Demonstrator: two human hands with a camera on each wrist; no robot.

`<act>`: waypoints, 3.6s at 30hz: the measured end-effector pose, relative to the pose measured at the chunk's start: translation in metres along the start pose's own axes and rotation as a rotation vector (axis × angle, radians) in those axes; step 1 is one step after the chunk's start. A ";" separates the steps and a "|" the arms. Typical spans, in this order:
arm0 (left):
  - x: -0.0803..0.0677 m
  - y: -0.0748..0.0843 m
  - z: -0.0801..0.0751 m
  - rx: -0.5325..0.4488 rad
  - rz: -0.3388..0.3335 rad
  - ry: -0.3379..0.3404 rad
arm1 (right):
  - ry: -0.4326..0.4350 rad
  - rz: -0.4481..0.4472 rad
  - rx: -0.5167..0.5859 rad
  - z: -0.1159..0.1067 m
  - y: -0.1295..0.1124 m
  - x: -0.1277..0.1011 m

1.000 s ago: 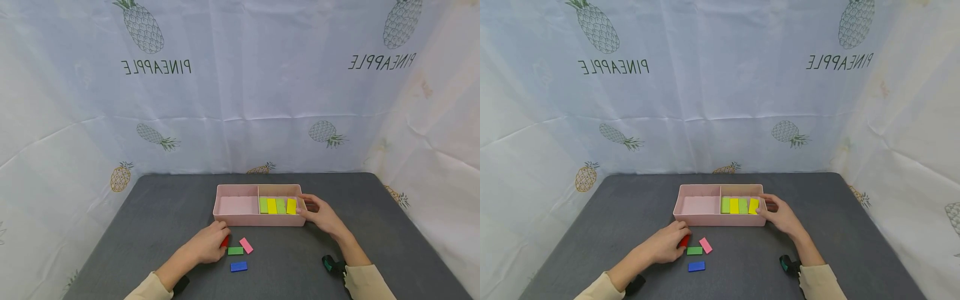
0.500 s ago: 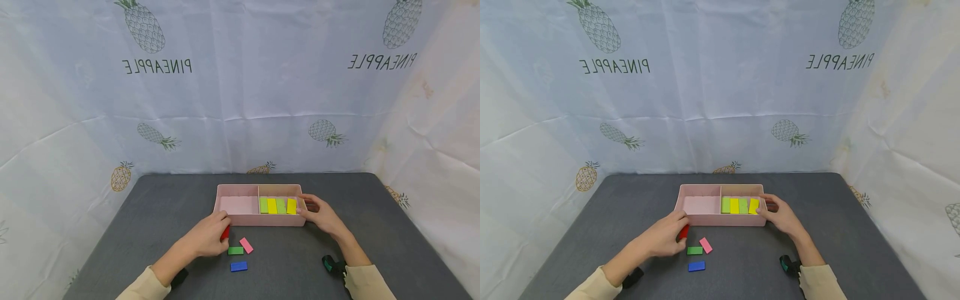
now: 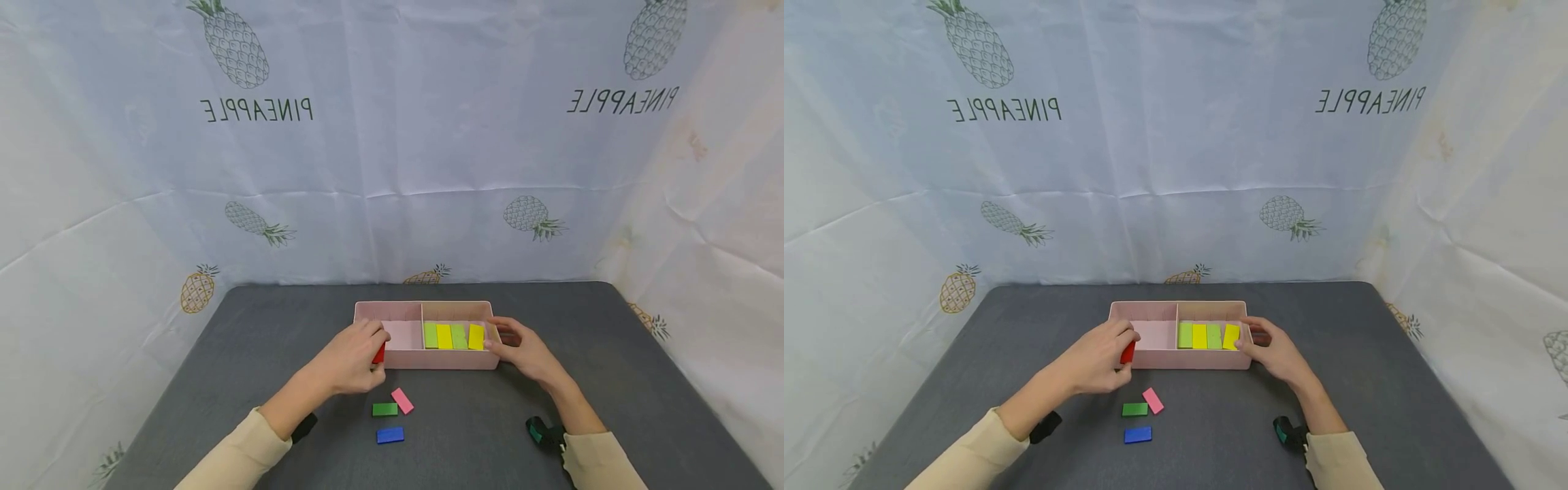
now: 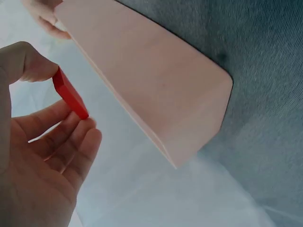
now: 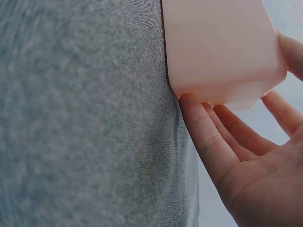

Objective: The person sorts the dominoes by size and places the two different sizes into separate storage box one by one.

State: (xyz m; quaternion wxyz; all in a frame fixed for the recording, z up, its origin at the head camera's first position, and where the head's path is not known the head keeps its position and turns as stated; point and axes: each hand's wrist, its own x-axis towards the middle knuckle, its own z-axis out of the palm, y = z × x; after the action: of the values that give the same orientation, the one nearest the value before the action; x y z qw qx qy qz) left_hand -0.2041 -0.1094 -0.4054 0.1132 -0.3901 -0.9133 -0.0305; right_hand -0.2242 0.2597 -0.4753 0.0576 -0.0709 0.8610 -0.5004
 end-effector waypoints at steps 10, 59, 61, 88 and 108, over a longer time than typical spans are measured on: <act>0.028 -0.007 0.001 0.041 0.001 -0.032 | 0.000 -0.004 -0.005 0.000 0.001 0.001; 0.100 -0.022 0.072 -0.396 -0.241 -0.332 | -0.005 -0.020 0.025 0.001 0.002 0.000; 0.099 -0.022 0.070 -0.401 -0.244 -0.328 | -0.006 -0.022 0.027 0.001 0.003 0.000; 0.062 -0.003 0.011 -0.192 -0.083 -0.179 | -0.006 -0.036 0.026 0.000 0.003 0.000; 0.010 0.023 0.008 -0.060 0.069 -0.010 | -0.011 -0.024 0.022 -0.001 0.000 -0.001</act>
State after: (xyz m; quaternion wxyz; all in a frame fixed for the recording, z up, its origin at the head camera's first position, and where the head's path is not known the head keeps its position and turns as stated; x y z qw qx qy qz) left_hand -0.1957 -0.0848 -0.4114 0.0979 -0.4247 -0.8985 -0.0519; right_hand -0.2235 0.2607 -0.4747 0.0571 -0.0835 0.8543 -0.5099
